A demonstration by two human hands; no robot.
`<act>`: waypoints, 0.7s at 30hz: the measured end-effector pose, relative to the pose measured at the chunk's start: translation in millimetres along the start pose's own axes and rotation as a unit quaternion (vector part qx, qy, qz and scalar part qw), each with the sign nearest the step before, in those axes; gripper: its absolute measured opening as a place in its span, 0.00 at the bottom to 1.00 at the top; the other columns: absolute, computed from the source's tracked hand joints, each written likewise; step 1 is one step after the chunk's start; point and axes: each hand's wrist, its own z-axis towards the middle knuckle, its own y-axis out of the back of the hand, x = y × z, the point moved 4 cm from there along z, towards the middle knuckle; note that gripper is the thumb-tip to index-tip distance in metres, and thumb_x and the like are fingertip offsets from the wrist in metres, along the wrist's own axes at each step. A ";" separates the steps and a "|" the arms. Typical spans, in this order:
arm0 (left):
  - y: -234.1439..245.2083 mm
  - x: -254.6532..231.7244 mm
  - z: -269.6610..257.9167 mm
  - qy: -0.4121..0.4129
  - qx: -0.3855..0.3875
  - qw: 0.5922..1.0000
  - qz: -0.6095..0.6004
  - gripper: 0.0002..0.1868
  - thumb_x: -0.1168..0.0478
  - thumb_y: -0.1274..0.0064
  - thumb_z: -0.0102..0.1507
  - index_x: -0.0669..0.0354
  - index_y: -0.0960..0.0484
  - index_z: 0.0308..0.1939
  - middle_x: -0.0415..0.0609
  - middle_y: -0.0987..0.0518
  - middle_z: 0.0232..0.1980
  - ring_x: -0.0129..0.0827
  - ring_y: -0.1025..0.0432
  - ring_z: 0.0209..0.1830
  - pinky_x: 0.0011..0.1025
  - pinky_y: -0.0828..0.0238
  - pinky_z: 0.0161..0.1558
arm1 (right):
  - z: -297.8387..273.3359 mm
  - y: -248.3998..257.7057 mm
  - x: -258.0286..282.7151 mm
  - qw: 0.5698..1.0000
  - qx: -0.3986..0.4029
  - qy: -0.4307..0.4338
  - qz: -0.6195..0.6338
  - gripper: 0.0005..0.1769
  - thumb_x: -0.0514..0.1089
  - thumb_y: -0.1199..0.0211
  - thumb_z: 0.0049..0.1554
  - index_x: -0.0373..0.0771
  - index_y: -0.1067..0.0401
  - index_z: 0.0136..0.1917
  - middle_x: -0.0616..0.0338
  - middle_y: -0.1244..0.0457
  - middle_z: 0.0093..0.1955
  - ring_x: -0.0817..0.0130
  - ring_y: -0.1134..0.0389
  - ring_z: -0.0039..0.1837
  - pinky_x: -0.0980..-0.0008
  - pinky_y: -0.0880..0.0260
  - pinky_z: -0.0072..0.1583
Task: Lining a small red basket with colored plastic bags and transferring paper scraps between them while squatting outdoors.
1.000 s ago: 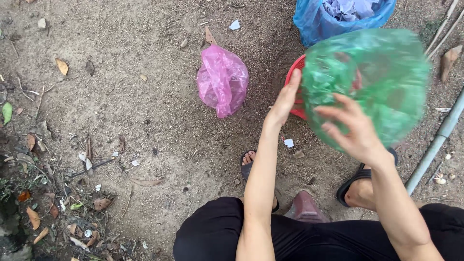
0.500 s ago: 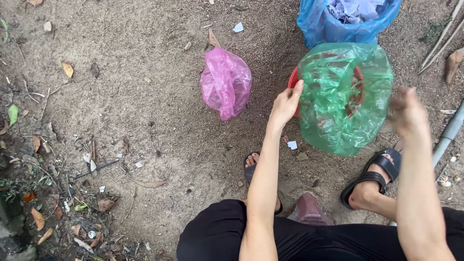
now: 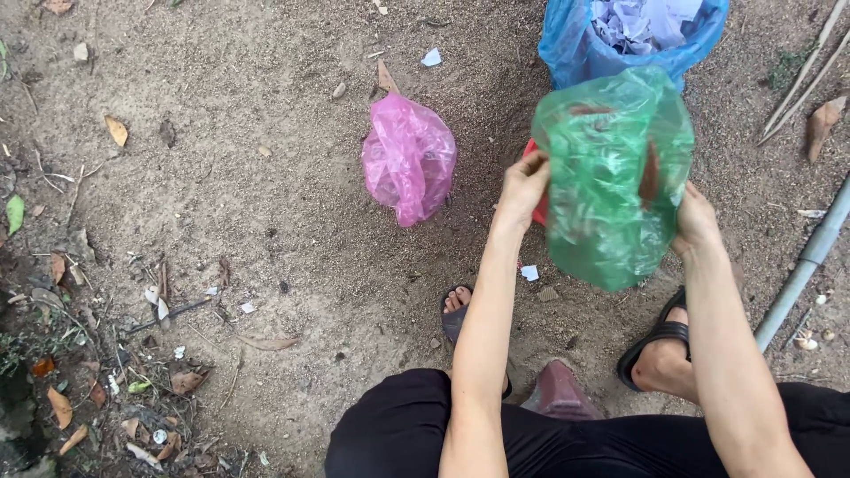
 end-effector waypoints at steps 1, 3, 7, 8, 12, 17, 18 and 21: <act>0.6 -14.2 -2.4 -0.053 -0.018 0.998 -0.023 0.14 0.61 0.42 0.66 0.65 0.18 0.53 0.46 0.18 0.42 0.27 0.26 0.37 0.27 0.26 0.40 | 6.7 4.1 -8.1 1.000 -0.001 0.006 0.006 0.24 0.46 0.43 0.71 0.33 0.34 0.75 0.52 0.34 0.65 0.66 0.31 0.60 0.63 0.25 0.60; 10.9 -33.3 -2.0 -0.106 -0.044 0.993 -0.025 0.13 0.64 0.41 0.64 0.64 0.20 0.51 0.46 0.18 0.43 0.28 0.25 0.40 0.28 0.25 0.44 | -1.7 -10.2 -1.2 1.000 -0.017 -0.005 0.016 0.23 0.46 0.45 0.69 0.35 0.35 0.74 0.54 0.33 0.64 0.67 0.29 0.60 0.63 0.24 0.60; 35.8 -57.0 -1.7 -0.199 -0.131 0.971 -0.011 0.15 0.68 0.40 0.61 0.61 0.25 0.49 0.46 0.21 0.44 0.29 0.27 0.43 0.29 0.28 0.48 | -4.7 -21.1 4.6 0.998 -0.049 -0.024 0.004 0.23 0.49 0.48 0.69 0.35 0.34 0.72 0.56 0.31 0.63 0.72 0.27 0.61 0.67 0.23 0.62; 42.3 -51.8 2.4 -0.200 -0.131 0.971 -0.011 0.15 0.68 0.40 0.61 0.61 0.25 0.49 0.46 0.21 0.44 0.29 0.27 0.43 0.29 0.28 0.48 | 0.4 -18.5 1.9 0.999 -0.049 -0.023 0.004 0.23 0.49 0.48 0.69 0.35 0.34 0.72 0.56 0.31 0.63 0.72 0.27 0.61 0.67 0.23 0.62; 75.9 -12.2 18.8 -0.144 -0.238 0.959 0.049 0.13 0.67 0.39 0.61 0.62 0.26 0.46 0.47 0.22 0.42 0.31 0.28 0.41 0.30 0.29 0.46 | 15.5 -12.9 -5.8 0.999 -0.020 -0.029 0.026 0.21 0.49 0.49 0.71 0.33 0.31 0.69 0.56 0.31 0.60 0.71 0.28 0.58 0.66 0.24 0.59; 107.7 69.9 32.2 -0.088 -0.273 0.952 0.109 0.09 0.66 0.41 0.64 0.64 0.25 0.44 0.49 0.21 0.42 0.34 0.28 0.41 0.32 0.29 0.46 | 39.1 7.3 -36.0 0.996 -0.037 -0.044 0.065 0.19 0.39 0.43 0.66 0.35 0.28 0.68 0.54 0.30 0.57 0.72 0.26 0.54 0.71 0.20 0.56; 117.2 95.2 37.4 -0.078 -0.281 0.947 0.137 0.08 0.65 0.43 0.65 0.64 0.25 0.44 0.50 0.20 0.42 0.35 0.26 0.42 0.33 0.28 0.47 | 44.6 16.6 -46.8 0.996 -0.072 -0.045 0.039 0.19 0.40 0.41 0.66 0.36 0.27 0.69 0.54 0.30 0.55 0.72 0.28 0.51 0.71 0.23 0.51; 132.6 132.0 41.1 -0.067 -0.293 0.938 0.174 0.10 0.64 0.44 0.66 0.65 0.24 0.47 0.52 0.19 0.44 0.37 0.25 0.45 0.34 0.27 0.49 | 60.7 34.3 -69.8 0.991 -0.126 -0.042 0.036 0.20 0.39 0.39 0.64 0.38 0.29 0.70 0.55 0.31 0.56 0.72 0.28 0.50 0.71 0.24 0.50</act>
